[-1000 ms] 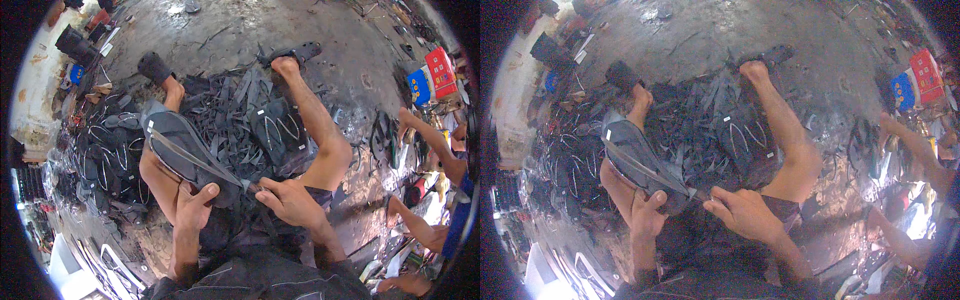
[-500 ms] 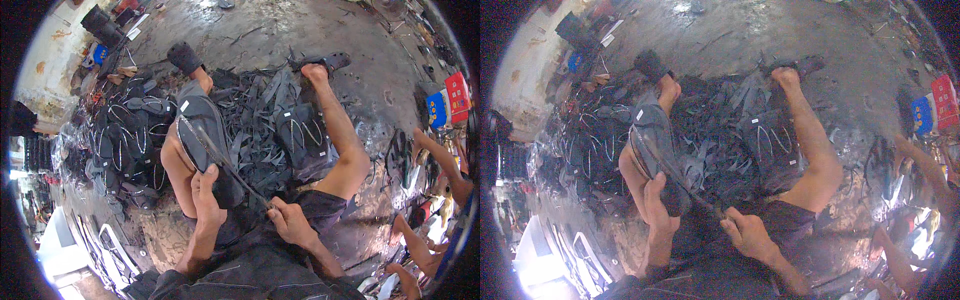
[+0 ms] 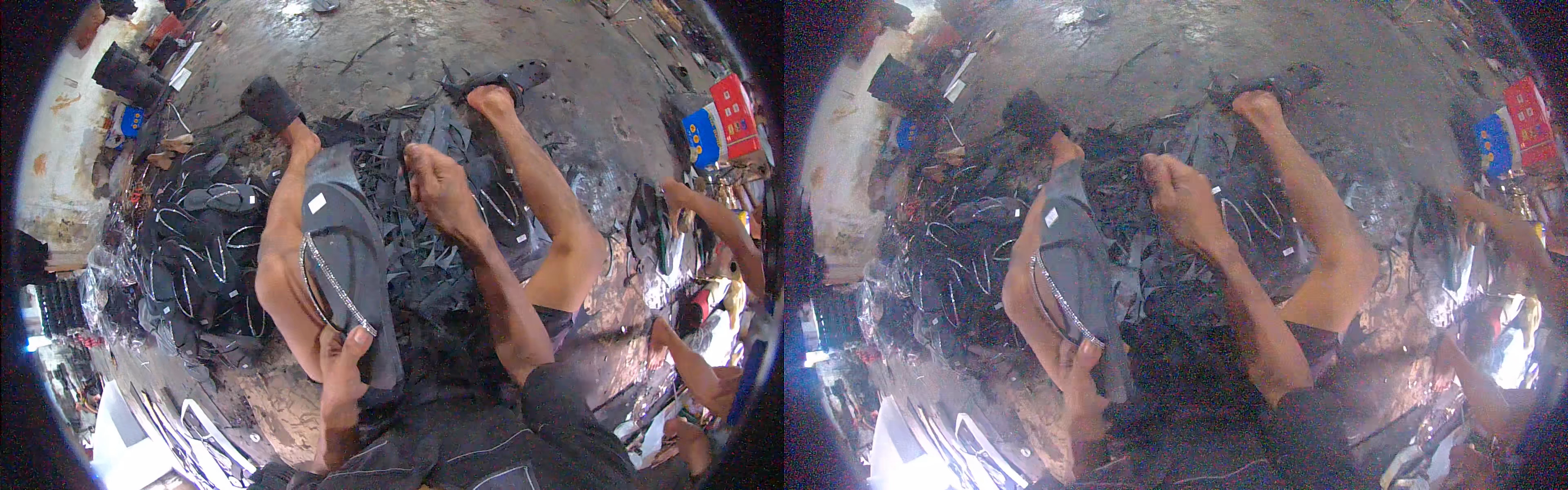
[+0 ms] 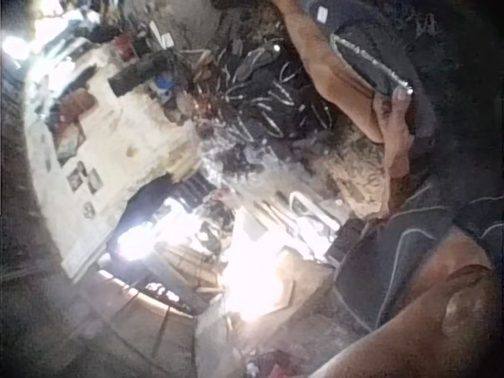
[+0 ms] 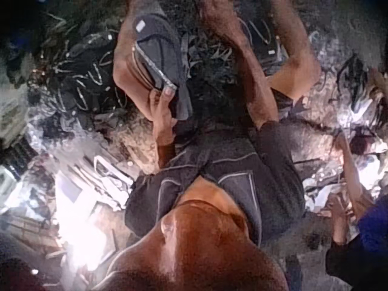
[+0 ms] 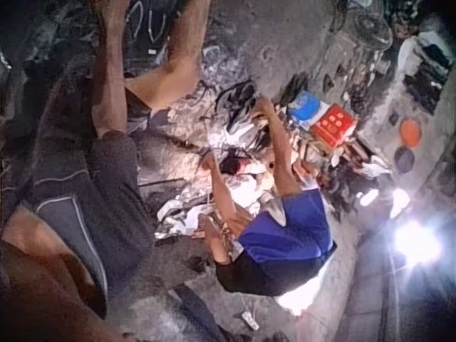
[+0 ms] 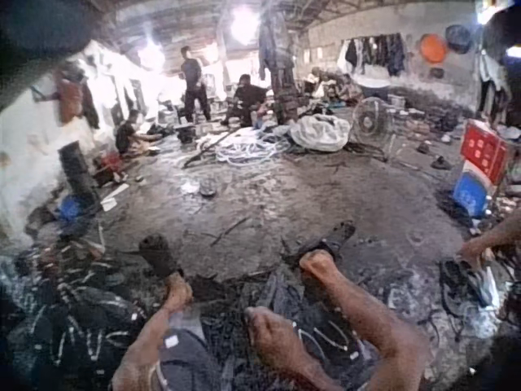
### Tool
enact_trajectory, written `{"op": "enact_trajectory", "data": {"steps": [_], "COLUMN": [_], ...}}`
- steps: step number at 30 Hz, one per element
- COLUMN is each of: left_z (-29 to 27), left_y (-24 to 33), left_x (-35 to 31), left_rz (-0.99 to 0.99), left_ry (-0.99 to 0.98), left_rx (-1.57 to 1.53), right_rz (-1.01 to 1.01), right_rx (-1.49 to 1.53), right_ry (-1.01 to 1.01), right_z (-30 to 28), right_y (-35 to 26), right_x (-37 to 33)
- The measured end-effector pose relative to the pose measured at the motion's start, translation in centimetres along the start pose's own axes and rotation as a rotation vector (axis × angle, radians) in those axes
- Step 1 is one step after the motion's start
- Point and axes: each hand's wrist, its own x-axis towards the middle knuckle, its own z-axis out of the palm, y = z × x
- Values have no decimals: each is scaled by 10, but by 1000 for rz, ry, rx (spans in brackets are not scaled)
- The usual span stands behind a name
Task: The person sits on the floor and uses a knife to trim excess material from the straps of black sandals. The person repeatedly picks up sandals, cuts the straps, and places them back on a pile.
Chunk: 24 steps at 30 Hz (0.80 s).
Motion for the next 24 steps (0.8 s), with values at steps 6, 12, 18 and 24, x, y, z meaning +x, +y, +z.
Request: {"op": "enact_trajectory", "data": {"steps": [6,12,18,24], "left_z": [26,19,13,2], "left_y": [22,82,74,65], "left_x": [-9,-2,-31,-31], "left_rz": [178,61,-124,-181], "left_ry": [-136,-63,-3,-70], "left_rx": [213,16,-191,-142], "right_rz": [147,205,283,378], "right_rx": [211,399,-175,-266], "right_ry": [17,-85,-374,-476], "right_z": [11,1,-63,-68], "right_y": [-40,-83,-48,-53], "right_x": [-90,-167,-314,-337]}}
